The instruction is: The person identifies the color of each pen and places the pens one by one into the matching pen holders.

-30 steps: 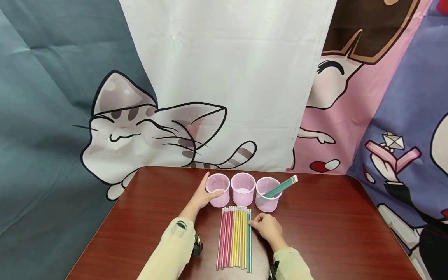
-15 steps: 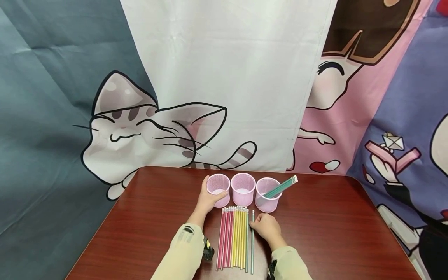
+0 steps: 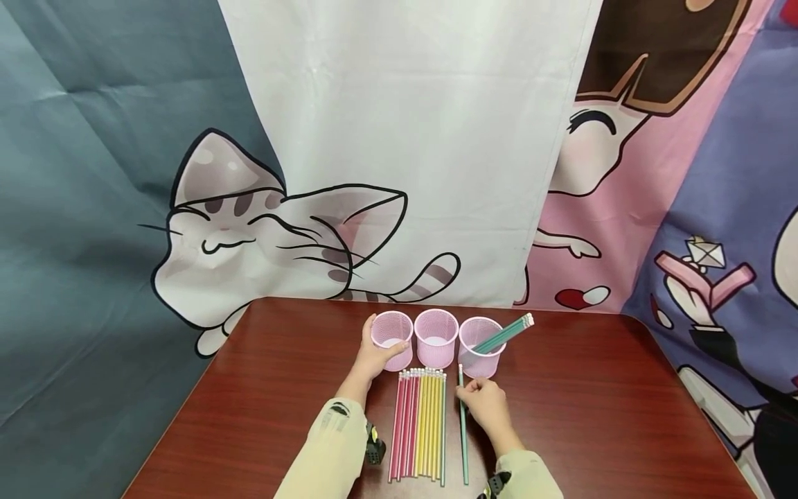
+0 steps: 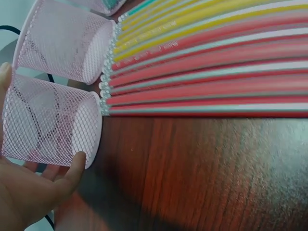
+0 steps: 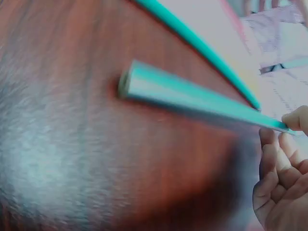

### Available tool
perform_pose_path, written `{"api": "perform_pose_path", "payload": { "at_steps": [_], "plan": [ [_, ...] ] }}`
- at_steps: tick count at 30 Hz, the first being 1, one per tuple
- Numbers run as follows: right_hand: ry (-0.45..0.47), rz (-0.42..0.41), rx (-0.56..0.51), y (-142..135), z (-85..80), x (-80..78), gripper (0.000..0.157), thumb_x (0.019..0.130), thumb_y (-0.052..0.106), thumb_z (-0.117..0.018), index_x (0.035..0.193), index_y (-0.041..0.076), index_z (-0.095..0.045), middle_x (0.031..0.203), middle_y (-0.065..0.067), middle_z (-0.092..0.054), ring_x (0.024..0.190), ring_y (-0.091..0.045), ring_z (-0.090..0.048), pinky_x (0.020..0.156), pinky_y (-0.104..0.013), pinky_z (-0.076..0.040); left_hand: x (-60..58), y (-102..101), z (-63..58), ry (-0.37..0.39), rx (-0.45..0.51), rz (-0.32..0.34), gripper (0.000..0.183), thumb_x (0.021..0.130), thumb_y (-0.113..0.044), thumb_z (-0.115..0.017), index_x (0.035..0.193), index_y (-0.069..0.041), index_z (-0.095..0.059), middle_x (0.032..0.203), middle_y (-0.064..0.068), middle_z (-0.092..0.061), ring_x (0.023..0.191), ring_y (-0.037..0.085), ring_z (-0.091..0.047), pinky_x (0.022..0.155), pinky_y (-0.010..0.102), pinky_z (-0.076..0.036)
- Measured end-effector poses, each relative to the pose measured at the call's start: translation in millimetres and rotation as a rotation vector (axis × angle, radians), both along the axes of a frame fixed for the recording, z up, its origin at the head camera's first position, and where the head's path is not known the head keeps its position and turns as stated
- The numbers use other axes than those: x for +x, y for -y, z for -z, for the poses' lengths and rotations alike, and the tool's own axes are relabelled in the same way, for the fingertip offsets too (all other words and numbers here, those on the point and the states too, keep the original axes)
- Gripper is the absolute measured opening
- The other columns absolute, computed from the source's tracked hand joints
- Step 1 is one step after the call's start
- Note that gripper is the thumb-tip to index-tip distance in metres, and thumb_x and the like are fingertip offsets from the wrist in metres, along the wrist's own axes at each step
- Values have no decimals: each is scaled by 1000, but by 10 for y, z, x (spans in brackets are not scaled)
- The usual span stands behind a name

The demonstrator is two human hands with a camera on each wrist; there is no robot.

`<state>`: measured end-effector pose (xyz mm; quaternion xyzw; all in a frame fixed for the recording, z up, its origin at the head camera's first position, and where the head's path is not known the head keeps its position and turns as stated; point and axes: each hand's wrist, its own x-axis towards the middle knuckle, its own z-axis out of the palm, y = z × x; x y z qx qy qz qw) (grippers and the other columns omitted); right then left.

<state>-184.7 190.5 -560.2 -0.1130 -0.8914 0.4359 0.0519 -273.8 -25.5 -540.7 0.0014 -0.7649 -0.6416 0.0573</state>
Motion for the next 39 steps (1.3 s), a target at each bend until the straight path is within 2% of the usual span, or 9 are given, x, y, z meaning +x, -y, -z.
{"api": "perform_pose_path", "payload": {
  "at_steps": [5,11,14,19,23,31,35,39],
  "plan": [
    [-37,40,-129,-78,-166,-3,17,78,16,-69,74,3,-60,56,1,-56,46,-15,-55,49,-25,-45,-2,-18,-22,-2,113,30,98,61,-3,-84,141,-10,-27,135,25,-37,120,41,-38,101,51,-28],
    [-104,12,-212,-153,-311,-21,15,78,9,-71,86,-3,-65,63,-3,-62,49,-16,-56,50,-23,-45,28,-15,-64,-4,148,26,95,63,4,-80,140,-6,-26,136,27,-35,121,43,-36,102,53,-26],
    [-123,-5,-232,-184,-342,-31,17,78,6,-70,90,-5,-67,68,-6,-65,51,-16,-57,50,-23,-46,80,-7,-158,-1,181,35,93,63,8,-78,140,-2,-26,135,30,-34,121,46,-34,102,56,-24],
    [-117,-18,-276,-217,-389,-44,22,79,4,-70,97,-8,-66,71,-11,-66,53,-23,-60,52,-28,-50,213,8,-390,0,215,52,88,65,10,-75,138,3,-26,133,34,-33,120,50,-32,102,57,-22],
    [-100,-16,-300,-227,-469,-39,26,80,5,-69,101,-9,-65,72,-10,-66,53,-25,-61,51,-27,-50,256,4,-444,-3,220,56,86,67,9,-74,137,3,-26,133,34,-32,121,49,-31,102,56,-22],
    [-148,-54,-270,-260,-683,-37,30,83,11,-69,104,-9,-61,72,-12,-66,54,-14,-61,55,-26,-50,225,-2,-402,10,243,55,87,66,11,-74,137,2,-26,134,34,-32,121,49,-31,103,56,-21],
    [-163,-60,-238,-296,-782,-50,30,84,15,-69,105,-6,-62,73,-12,-66,54,-9,-60,54,-23,-47,125,-3,-253,16,242,53,91,64,10,-76,139,0,-26,134,33,-32,121,49,-31,102,57,-21],
    [-182,-66,-247,-339,-893,-74,32,85,17,-68,106,-5,-61,72,-9,-66,56,-11,-61,49,-23,-45,36,-11,-98,35,209,32,95,63,6,-79,140,-6,-26,136,28,-34,121,44,-34,102,55,-24]
  ]
}}
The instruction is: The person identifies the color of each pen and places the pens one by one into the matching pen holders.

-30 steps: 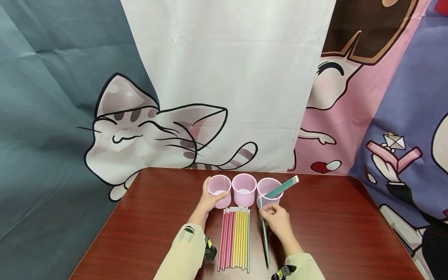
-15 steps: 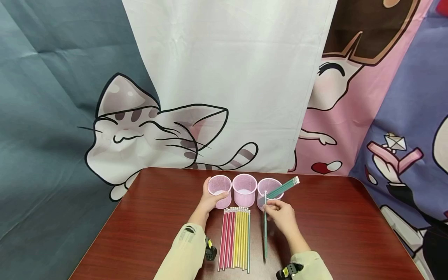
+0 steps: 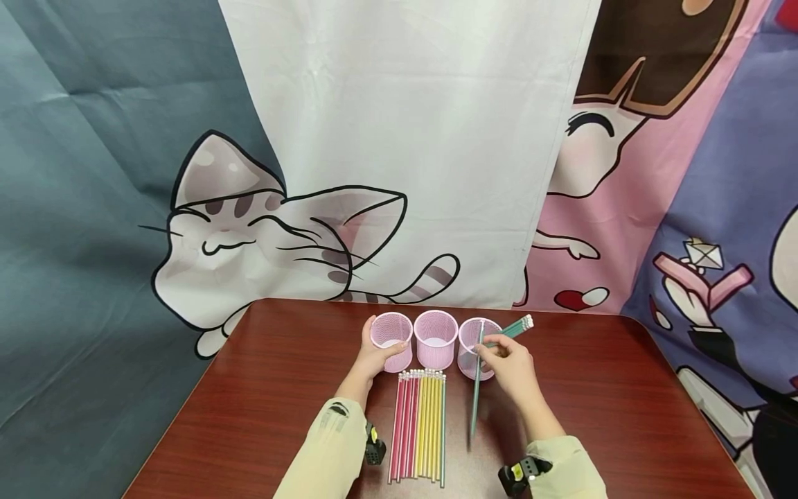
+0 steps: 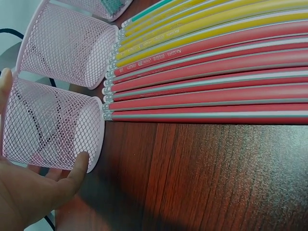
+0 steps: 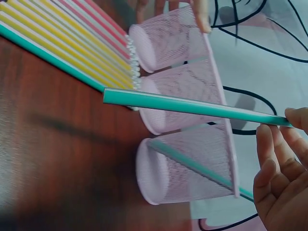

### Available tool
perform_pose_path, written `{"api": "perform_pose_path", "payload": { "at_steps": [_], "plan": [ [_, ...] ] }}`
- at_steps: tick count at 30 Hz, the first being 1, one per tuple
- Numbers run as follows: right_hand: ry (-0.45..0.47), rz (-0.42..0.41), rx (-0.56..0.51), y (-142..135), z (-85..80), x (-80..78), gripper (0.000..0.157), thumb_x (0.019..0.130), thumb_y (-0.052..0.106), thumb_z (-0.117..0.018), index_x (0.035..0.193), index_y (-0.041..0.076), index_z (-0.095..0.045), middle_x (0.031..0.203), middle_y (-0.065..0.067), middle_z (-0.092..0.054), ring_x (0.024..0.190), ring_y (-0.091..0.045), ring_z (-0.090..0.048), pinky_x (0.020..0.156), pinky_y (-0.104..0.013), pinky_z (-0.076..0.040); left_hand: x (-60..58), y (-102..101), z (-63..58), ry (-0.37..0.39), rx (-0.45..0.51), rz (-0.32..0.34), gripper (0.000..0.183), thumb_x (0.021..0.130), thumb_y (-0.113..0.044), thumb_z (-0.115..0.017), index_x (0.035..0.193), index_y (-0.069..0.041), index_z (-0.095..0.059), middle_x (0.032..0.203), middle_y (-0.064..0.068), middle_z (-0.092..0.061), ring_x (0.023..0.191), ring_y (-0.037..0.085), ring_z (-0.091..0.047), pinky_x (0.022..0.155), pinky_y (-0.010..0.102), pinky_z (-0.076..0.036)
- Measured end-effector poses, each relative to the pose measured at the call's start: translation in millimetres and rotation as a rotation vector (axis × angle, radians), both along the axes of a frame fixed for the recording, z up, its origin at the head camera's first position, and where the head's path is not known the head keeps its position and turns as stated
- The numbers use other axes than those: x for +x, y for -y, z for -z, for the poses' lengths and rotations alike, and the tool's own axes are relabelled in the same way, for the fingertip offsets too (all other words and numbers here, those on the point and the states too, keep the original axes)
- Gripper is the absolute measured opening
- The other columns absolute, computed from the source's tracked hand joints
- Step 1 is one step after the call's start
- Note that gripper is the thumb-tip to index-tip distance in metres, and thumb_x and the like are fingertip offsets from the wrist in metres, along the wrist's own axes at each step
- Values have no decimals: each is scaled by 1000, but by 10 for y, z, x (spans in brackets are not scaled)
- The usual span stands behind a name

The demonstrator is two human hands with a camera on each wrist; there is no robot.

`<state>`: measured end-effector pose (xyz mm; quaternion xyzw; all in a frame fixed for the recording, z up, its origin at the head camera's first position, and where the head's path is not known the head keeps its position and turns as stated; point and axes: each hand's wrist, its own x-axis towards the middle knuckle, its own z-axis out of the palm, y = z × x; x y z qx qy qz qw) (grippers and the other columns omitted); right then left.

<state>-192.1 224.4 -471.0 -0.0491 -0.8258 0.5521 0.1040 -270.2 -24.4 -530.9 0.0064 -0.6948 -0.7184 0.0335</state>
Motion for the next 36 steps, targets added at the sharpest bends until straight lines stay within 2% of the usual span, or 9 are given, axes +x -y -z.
{"api": "perform_pose_path", "payload": {
  "at_steps": [5,12,18,27,32,36],
  "plan": [
    [-15,-3,-21,-62,-116,-33,32,87,19,-66,107,-5,-59,71,-4,-65,56,-15,-62,47,-25,-47,-34,-7,66,21,-38,-16,97,62,0,-82,141,-12,-27,137,23,-35,122,40,-35,102,52,-26],
    [-74,23,-30,-110,-230,-86,29,88,17,-63,106,-6,-59,71,-6,-64,53,-9,-61,47,-27,-50,-47,1,71,21,-35,-20,97,62,-2,-83,141,-13,-28,137,22,-36,123,39,-35,102,50,-26],
    [-127,58,-27,-137,-350,-100,29,88,19,-64,104,-5,-59,68,-1,-61,54,-7,-59,48,-24,-50,-44,0,62,26,-44,-27,96,62,-3,-83,140,-15,-30,136,20,-37,122,37,-36,101,51,-27],
    [-176,161,-59,-222,-575,-123,30,87,22,-65,105,-2,-58,69,7,-60,60,-2,-60,50,-16,-48,-36,-13,31,30,-56,-25,97,61,-3,-83,141,-14,-29,136,19,-38,122,35,-37,101,49,-27],
    [-201,235,-97,-265,-640,-137,18,87,19,-65,97,5,-59,70,14,-59,62,0,-60,51,-14,-47,-37,-9,26,32,-48,-25,97,62,-3,-83,141,-13,-29,136,19,-37,122,35,-37,102,49,-27],
    [-208,284,-127,-288,-623,-143,13,86,17,-66,91,7,-59,70,15,-59,61,1,-61,51,-13,-47,-34,-6,35,29,-44,-21,97,62,-3,-83,141,-13,-28,136,20,-37,122,36,-36,102,49,-26]
  ]
}}
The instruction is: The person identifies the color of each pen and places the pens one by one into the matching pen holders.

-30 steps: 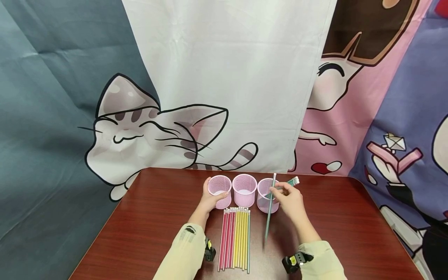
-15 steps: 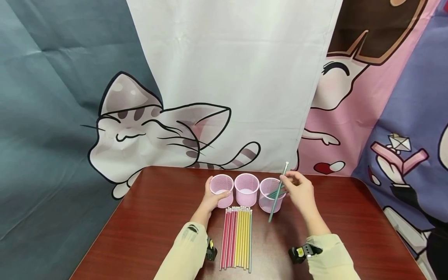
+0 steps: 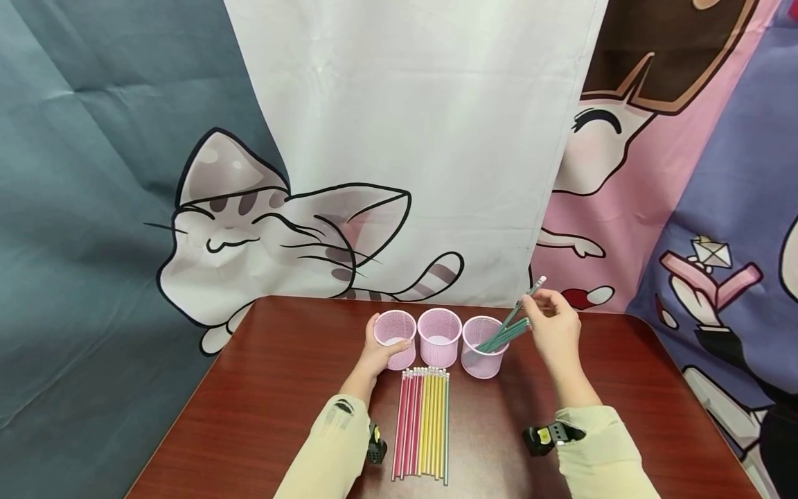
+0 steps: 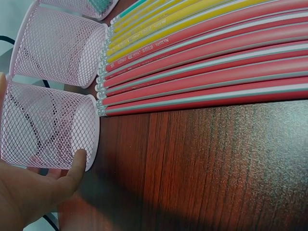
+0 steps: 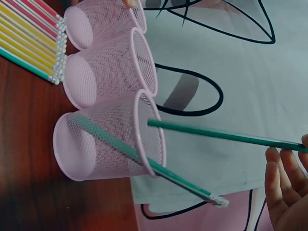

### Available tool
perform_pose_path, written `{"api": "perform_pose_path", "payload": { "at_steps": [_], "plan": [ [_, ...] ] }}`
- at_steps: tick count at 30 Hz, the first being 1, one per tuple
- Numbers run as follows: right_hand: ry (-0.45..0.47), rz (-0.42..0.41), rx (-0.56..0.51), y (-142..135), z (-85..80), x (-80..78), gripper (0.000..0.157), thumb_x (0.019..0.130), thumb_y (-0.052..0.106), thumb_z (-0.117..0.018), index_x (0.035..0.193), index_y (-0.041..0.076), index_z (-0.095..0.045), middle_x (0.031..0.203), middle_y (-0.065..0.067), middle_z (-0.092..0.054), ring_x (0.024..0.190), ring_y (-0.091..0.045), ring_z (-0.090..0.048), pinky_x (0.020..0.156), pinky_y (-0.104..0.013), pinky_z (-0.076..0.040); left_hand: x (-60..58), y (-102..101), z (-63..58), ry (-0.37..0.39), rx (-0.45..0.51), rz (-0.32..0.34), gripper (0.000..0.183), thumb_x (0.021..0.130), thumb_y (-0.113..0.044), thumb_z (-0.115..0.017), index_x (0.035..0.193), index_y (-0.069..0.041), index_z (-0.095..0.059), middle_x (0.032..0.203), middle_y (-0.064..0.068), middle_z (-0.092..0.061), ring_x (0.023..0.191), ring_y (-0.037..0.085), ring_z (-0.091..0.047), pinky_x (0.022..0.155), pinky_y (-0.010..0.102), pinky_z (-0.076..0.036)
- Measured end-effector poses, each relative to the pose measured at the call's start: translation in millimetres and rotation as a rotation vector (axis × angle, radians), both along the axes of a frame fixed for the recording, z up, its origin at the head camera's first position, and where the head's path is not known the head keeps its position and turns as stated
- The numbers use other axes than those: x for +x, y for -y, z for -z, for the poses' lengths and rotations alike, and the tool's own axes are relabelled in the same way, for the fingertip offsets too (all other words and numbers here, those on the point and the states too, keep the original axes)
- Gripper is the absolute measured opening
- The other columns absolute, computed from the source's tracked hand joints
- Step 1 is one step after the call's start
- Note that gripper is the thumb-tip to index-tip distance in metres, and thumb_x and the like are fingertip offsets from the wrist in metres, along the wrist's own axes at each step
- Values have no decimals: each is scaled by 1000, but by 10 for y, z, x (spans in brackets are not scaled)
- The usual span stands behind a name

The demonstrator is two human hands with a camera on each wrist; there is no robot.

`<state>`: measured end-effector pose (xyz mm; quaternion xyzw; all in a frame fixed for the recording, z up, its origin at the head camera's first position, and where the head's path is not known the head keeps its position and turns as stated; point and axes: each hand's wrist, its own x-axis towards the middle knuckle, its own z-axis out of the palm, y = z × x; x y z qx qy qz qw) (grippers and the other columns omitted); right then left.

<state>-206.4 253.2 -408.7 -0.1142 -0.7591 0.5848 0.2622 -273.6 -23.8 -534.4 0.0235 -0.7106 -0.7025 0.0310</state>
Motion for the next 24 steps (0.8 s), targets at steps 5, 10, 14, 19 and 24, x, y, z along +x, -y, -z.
{"api": "perform_pose_path", "payload": {
  "at_steps": [5,10,14,19,24],
  "plan": [
    [11,7,-35,5,152,-4,15,85,11,-66,90,2,-56,69,14,-58,58,0,-60,51,-15,-49,5,4,6,2,4,-1,97,62,-3,-83,141,-13,-28,137,20,-36,123,37,-36,102,50,-26],
    [92,28,-48,20,387,-8,21,85,9,-65,96,-3,-51,67,15,-55,56,3,-57,51,-16,-50,15,5,6,6,7,0,97,62,-3,-83,142,-14,-28,138,21,-35,123,38,-35,101,52,-25],
    [174,0,-70,18,522,-1,24,86,7,-62,100,-6,-48,69,13,-54,57,0,-58,53,-17,-50,8,2,9,-11,13,-1,97,62,0,-82,142,-13,-27,137,22,-35,122,40,-35,101,54,-26],
    [214,-40,-156,27,596,-5,23,87,5,-61,100,-7,-46,68,10,-55,57,-4,-61,55,-21,-52,-9,1,16,-11,2,-3,96,62,-1,-82,141,-13,-29,137,20,-37,122,37,-36,101,51,-27],
    [247,-54,-200,29,632,12,26,88,10,-61,101,-7,-46,68,7,-59,58,-6,-63,56,-24,-53,-16,-3,28,-8,-10,-10,96,62,-2,-83,140,-14,-29,137,19,-37,122,37,-36,101,51,-26]
  ]
}}
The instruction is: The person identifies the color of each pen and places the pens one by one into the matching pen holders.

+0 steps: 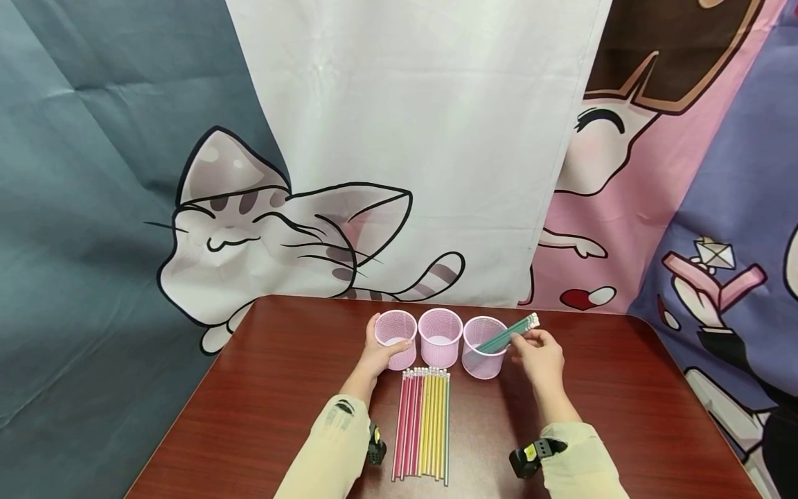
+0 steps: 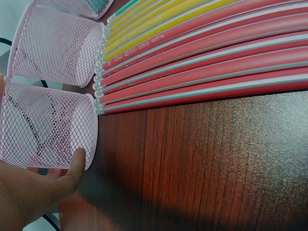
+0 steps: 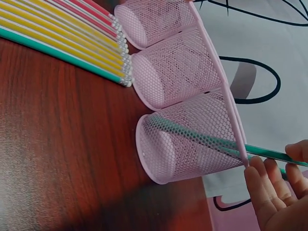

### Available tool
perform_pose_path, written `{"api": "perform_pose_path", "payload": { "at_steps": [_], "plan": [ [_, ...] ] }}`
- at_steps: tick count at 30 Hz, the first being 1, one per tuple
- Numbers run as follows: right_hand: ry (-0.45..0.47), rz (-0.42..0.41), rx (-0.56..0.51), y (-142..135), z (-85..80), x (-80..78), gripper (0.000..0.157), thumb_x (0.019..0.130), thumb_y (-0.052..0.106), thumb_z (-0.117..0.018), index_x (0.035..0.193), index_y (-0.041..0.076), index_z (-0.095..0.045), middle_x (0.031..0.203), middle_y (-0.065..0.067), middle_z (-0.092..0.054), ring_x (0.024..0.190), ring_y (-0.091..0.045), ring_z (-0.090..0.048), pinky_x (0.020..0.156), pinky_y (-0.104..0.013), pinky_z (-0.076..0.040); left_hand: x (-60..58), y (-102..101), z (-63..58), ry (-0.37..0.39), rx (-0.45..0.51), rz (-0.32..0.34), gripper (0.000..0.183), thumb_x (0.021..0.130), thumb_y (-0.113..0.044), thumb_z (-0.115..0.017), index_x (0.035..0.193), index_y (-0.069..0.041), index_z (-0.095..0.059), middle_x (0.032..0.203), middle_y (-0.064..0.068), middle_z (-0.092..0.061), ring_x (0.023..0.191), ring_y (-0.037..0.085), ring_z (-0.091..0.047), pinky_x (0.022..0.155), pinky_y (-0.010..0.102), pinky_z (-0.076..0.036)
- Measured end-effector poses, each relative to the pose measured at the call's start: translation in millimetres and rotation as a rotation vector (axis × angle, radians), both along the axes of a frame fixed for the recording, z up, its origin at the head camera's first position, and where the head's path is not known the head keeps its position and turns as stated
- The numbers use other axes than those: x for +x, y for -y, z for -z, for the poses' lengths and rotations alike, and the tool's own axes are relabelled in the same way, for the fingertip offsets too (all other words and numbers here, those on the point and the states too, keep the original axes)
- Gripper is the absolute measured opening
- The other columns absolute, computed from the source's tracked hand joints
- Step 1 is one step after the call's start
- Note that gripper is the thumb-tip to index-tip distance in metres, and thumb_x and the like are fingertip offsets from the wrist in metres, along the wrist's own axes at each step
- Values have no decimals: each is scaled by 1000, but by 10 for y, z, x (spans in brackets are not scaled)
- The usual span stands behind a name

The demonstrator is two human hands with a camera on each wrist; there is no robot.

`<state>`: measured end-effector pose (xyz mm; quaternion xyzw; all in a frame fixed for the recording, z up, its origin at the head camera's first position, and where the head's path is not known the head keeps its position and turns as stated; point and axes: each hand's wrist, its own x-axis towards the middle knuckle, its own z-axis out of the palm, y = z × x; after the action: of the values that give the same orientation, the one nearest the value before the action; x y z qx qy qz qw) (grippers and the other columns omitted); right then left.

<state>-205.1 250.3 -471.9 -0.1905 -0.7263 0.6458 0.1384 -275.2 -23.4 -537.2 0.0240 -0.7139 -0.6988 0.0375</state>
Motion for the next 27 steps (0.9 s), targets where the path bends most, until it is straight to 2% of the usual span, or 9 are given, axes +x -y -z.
{"api": "perform_pose_path", "payload": {
  "at_steps": [6,9,12,14,17,19,25,27],
  "plan": [
    [-8,-12,-107,-85,181,-16,26,86,19,-66,95,0,-51,68,4,-63,60,-11,-65,55,-25,-54,-2,-4,-3,1,-15,-2,97,61,-3,-84,141,-15,-30,136,19,-37,122,36,-36,100,52,-27],
    [-30,-11,-172,-221,461,-119,26,82,25,-71,90,6,-56,69,1,-66,60,-13,-66,52,-26,-53,-3,0,-3,11,-22,-2,97,61,-5,-84,141,-15,-30,136,18,-38,121,35,-37,100,51,-28],
    [-50,-27,-192,-367,747,-240,23,80,30,-73,86,12,-60,70,3,-68,59,-12,-66,51,-28,-53,-2,2,-5,26,-25,-2,98,61,-6,-85,141,-17,-30,136,17,-38,121,33,-37,101,50,-28],
    [-6,7,-171,-320,680,-228,23,83,29,-69,90,9,-59,69,3,-67,60,-12,-66,53,-29,-54,-1,-2,-7,30,-24,-2,98,61,-6,-85,141,-17,-30,136,16,-38,121,33,-37,101,49,-28],
    [65,24,-161,-206,425,-137,26,89,28,-62,97,5,-54,66,5,-65,59,-9,-65,55,-28,-54,5,-2,-7,21,-18,-3,97,61,-6,-84,141,-16,-30,136,18,-38,122,34,-37,101,50,-27],
    [125,31,-157,-113,186,-55,28,92,26,-56,100,1,-50,65,4,-64,60,-9,-65,57,-27,-54,7,-2,-8,12,-13,-5,97,61,-5,-84,140,-15,-30,136,19,-38,121,35,-37,101,51,-27],
    [76,-96,-281,-152,99,-60,33,93,30,-55,106,0,-56,72,4,-68,67,-8,-66,63,-26,-54,8,1,-7,9,-9,-8,96,61,-5,-84,140,-15,-30,136,19,-37,122,36,-37,101,50,-27],
    [61,-132,-281,-137,78,-58,33,94,28,-53,110,-1,-55,75,5,-68,69,-8,-66,63,-27,-54,11,3,-8,13,-9,-9,96,61,-5,-84,140,-16,-30,136,20,-37,122,36,-36,101,51,-27]
  ]
}}
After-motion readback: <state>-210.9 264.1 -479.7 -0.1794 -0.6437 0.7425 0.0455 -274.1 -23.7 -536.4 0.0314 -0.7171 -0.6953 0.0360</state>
